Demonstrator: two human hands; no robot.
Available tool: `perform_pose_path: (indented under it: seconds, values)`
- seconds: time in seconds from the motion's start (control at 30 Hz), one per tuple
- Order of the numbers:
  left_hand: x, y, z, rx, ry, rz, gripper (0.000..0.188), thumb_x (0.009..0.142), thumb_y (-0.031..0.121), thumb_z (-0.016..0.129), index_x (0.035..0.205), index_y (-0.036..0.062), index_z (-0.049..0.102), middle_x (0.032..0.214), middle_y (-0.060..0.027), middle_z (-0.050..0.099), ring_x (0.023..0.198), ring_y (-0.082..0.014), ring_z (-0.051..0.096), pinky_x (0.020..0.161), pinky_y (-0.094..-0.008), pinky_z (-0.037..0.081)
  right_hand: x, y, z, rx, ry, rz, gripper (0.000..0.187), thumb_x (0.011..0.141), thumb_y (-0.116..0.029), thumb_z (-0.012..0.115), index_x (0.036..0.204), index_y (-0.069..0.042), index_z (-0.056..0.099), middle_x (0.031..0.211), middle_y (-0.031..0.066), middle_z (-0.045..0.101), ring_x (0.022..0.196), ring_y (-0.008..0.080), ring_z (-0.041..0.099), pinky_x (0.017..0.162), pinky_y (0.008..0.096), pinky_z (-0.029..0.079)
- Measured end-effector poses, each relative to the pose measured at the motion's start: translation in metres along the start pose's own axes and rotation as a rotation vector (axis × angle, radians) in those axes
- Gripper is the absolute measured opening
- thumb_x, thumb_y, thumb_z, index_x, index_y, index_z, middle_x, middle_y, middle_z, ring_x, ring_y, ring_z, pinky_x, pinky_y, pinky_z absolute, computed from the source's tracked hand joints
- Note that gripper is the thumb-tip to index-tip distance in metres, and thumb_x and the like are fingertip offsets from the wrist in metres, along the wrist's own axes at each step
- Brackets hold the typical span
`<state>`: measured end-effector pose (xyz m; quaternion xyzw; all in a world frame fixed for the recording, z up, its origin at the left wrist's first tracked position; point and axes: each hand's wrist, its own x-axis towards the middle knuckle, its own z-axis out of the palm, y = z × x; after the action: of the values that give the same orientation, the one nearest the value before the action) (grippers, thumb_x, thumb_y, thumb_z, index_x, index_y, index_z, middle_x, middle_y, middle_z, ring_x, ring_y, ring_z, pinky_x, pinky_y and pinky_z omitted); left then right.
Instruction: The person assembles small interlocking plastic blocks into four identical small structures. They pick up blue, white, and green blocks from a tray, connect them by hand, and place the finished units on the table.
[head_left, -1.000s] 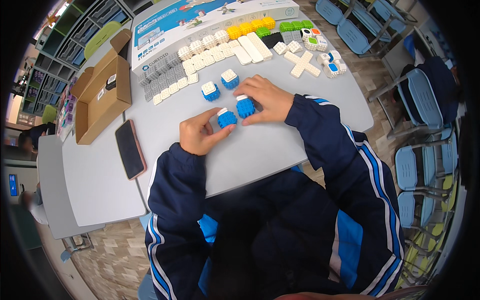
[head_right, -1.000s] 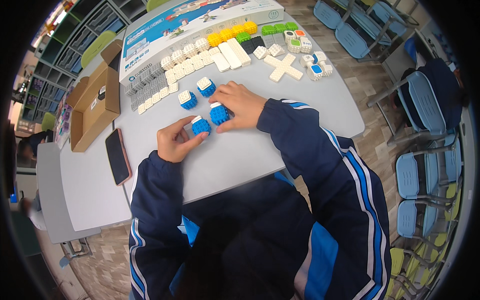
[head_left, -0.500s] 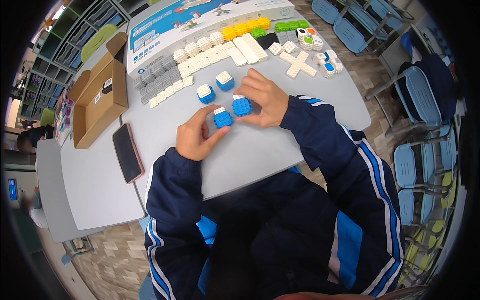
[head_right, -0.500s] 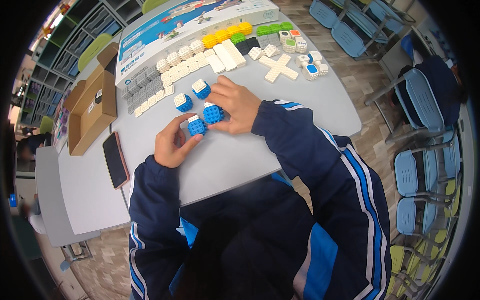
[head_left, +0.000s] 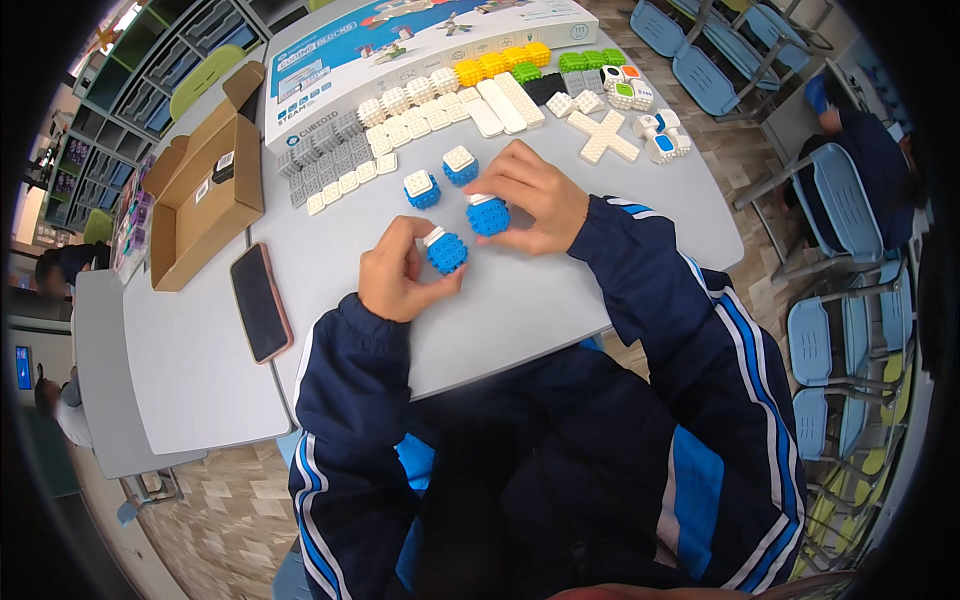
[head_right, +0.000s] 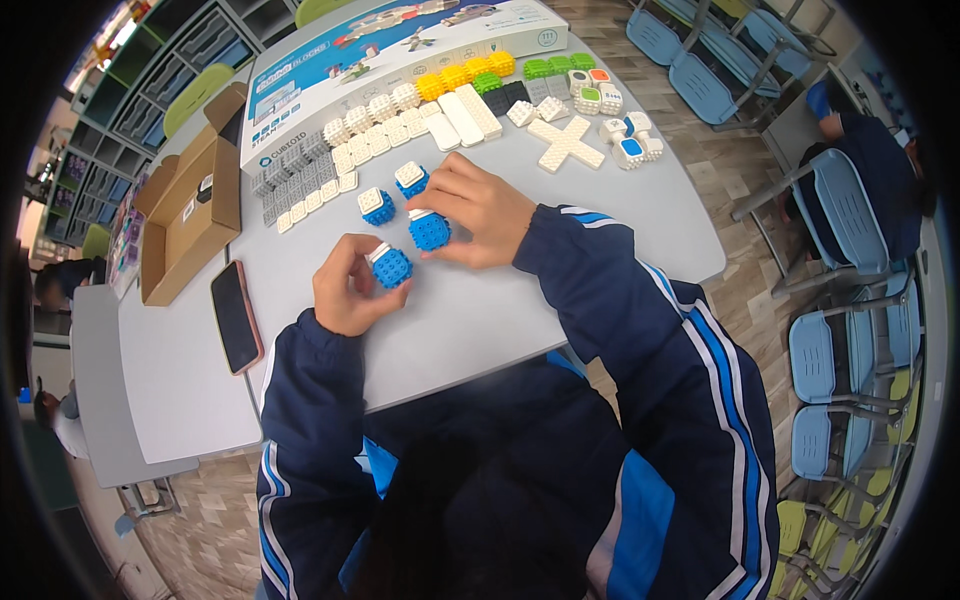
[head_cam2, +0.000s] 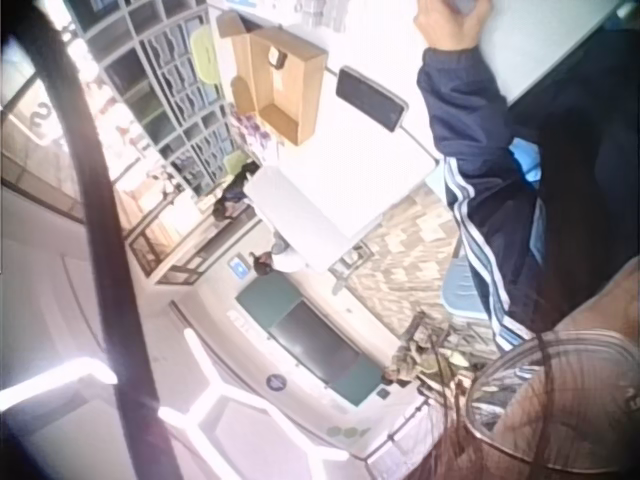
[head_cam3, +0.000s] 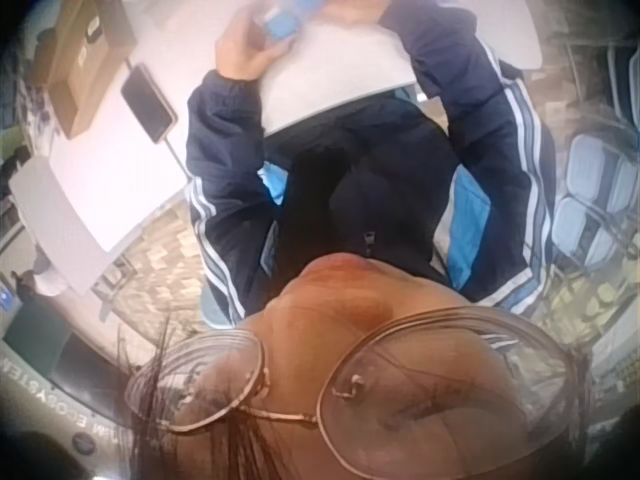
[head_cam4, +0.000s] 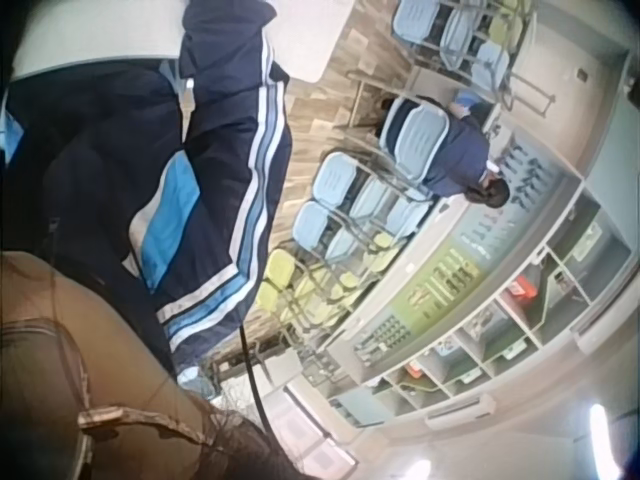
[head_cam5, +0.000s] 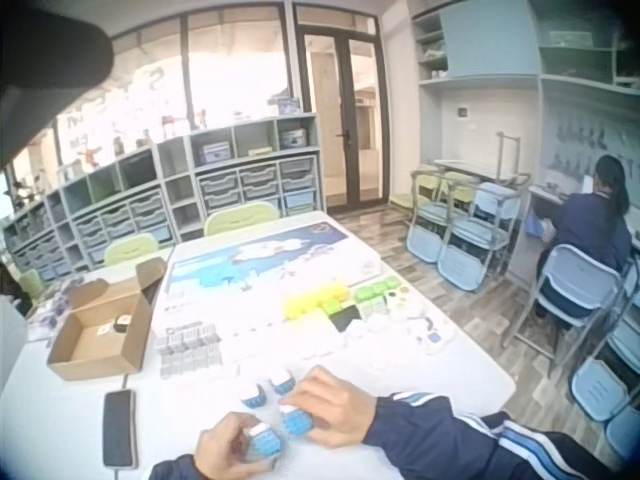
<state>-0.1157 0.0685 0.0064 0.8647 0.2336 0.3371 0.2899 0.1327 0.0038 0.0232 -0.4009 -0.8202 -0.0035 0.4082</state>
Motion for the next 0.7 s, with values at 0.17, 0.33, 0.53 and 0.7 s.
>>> perform_pose_path:
  seconds: [0.17, 0.33, 0.53, 0.7]
  values:
    - [-0.002, 0.006, -0.002, 0.048, 0.118, 0.152, 0.037, 0.062, 0.009, 0.088, 0.089, 0.0016, 0.062, 0.075, -0.0005, 0.060, 0.053, -0.0037, 0.045, 0.047, -0.0189, 0.035, 0.001, -0.002, 0.002, 0.052, -0.005, -0.029, 0.047, 0.068, -0.023, 0.085, 0.106, -0.002, 0.066, 0.096, 0.0110, 0.059, 0.094, 0.0295, 0.054, 0.079, 0.0383, 0.050]
    - [-0.005, -0.003, 0.003, 0.018, 0.126, 0.195, 0.038, 0.061, 0.006, 0.088, 0.090, -0.0004, 0.063, 0.082, -0.0022, 0.064, 0.055, -0.0019, 0.046, 0.047, -0.0185, 0.035, 0.002, -0.005, 0.001, 0.079, 0.012, -0.021, 0.047, 0.067, -0.022, 0.086, 0.103, 0.000, 0.066, 0.093, 0.0114, 0.058, 0.090, 0.0295, 0.054, 0.075, 0.0382, 0.049]
    - [0.000, 0.001, 0.002, 0.059, 0.034, 0.085, 0.046, 0.063, 0.007, 0.088, 0.103, 0.0032, 0.066, 0.099, -0.0037, 0.069, 0.054, -0.0060, 0.051, 0.046, -0.0206, 0.040, -0.002, 0.003, 0.002, 0.060, 0.006, 0.027, 0.047, 0.067, -0.021, 0.087, 0.104, -0.001, 0.067, 0.093, 0.0108, 0.060, 0.089, 0.0296, 0.056, 0.074, 0.0374, 0.050]
    - [0.004, -0.001, 0.002, 0.002, 0.024, 0.081, 0.049, 0.068, -0.001, 0.083, 0.113, 0.0056, 0.064, 0.118, -0.0084, 0.067, 0.059, -0.0096, 0.060, 0.052, -0.0229, 0.050, -0.002, 0.005, 0.005, 0.092, -0.071, 0.098, 0.049, 0.071, -0.016, 0.084, 0.115, -0.006, 0.066, 0.104, 0.0105, 0.063, 0.100, 0.0314, 0.061, 0.082, 0.0381, 0.052]
